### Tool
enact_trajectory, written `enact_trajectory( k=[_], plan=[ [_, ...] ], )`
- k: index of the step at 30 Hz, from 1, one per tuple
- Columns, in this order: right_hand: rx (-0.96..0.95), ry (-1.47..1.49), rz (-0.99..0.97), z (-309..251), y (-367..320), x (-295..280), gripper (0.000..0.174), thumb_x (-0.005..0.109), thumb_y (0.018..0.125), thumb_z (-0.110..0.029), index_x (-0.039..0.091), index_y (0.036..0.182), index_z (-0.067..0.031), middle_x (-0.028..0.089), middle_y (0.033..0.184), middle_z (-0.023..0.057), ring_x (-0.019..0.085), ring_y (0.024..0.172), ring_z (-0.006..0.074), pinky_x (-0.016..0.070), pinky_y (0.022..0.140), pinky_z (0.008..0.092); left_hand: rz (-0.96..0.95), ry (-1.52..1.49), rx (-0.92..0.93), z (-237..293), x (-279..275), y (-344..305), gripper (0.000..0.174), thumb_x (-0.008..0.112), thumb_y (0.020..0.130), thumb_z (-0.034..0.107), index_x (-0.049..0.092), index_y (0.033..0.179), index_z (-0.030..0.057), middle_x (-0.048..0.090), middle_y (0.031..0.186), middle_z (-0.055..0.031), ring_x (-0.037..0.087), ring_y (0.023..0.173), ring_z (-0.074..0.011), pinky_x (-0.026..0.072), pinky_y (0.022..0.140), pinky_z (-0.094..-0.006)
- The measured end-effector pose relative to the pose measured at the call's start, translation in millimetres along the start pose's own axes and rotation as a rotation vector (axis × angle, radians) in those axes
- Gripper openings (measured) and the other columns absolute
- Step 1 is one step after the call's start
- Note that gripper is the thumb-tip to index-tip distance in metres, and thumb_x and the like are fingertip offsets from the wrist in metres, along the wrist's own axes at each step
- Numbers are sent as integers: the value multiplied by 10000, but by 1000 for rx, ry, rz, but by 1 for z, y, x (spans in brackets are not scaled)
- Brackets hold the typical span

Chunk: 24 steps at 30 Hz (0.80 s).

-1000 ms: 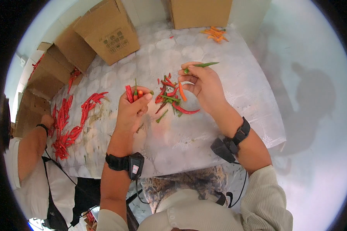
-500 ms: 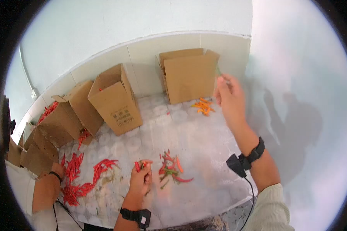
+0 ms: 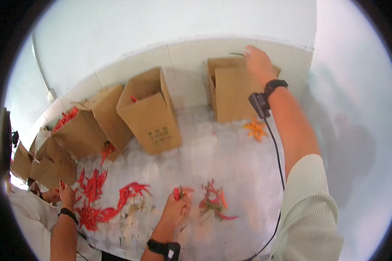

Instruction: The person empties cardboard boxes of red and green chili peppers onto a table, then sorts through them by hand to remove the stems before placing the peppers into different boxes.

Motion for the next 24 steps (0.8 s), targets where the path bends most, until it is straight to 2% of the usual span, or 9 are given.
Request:
enact_trajectory(
  k=[1,4,9,11,16,17,20,23,24],
  plan=[
    [5,-18,-49,4,-13,12,274,529,890,-286,616,1081,-110,647,1005,170,609,940,351,480,817,423,32,-8,-5,-3,-1,0,163,632,866,151,606,1016,91,475,633,59,396,473,-31,287,421,-178],
    [-102,45,-263,-26,-72,24,338,588,861,-332,604,1127,-124,649,810,111,621,707,261,479,647,361,31,-93,-28,-8,-13,1,209,612,884,191,583,1068,95,486,651,41,409,500,-40,296,434,-181],
    [-123,260,-1078,-85,-276,-20,429,677,815,-352,518,1096,-71,582,709,64,575,629,156,458,567,319,-27,-141,-13,-2,-2,1,236,564,920,222,535,1091,62,485,651,21,389,481,-42,291,412,-180],
    [84,268,-1331,-104,-326,-58,574,767,702,-427,483,1037,-57,556,756,75,577,683,174,463,626,311,-38,-159,-17,-5,-3,2,221,589,904,217,546,1058,64,485,655,19,383,484,-38,283,417,-177],
    [-121,315,-1375,-141,-372,-103,567,784,643,-388,516,1016,-56,577,878,147,585,830,320,467,707,398,-26,-156,-20,-4,-2,-10,189,633,875,209,568,990,73,490,661,20,385,492,-25,262,420,-166],
    [-94,316,-1362,-143,-376,-104,449,771,659,-336,561,934,-51,569,849,144,577,824,329,465,699,393,-31,-130,-21,-4,-2,-11,189,608,890,211,561,999,63,493,667,16,388,497,-29,267,411,-165],
    [-117,313,-1442,-145,-391,-94,327,750,712,-247,570,896,-45,561,854,102,572,798,271,468,689,334,-49,-121,-37,-6,0,-12,200,554,922,220,548,1014,42,501,682,5,395,506,-38,278,392,-161],
    [1,478,-1285,-147,-379,-94,217,687,779,-214,598,831,-23,588,855,125,591,775,273,470,665,348,-88,-204,-45,-3,-3,-10,231,534,932,256,551,1006,38,502,688,0,394,510,-43,279,390,-163],
    [151,611,-1248,-145,-381,-92,210,670,806,-216,600,858,-25,593,849,104,592,759,235,470,655,331,-106,-208,-37,-3,-4,-8,253,525,937,278,551,1003,36,498,691,-2,392,514,-46,279,391,-165]
  ],
)
Point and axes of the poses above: each hand's wrist, its own y-axis towards the middle knuckle, its own x-axis out of the palm, z = x × y, the point moved 7 cm from there along y, towards the middle knuckle
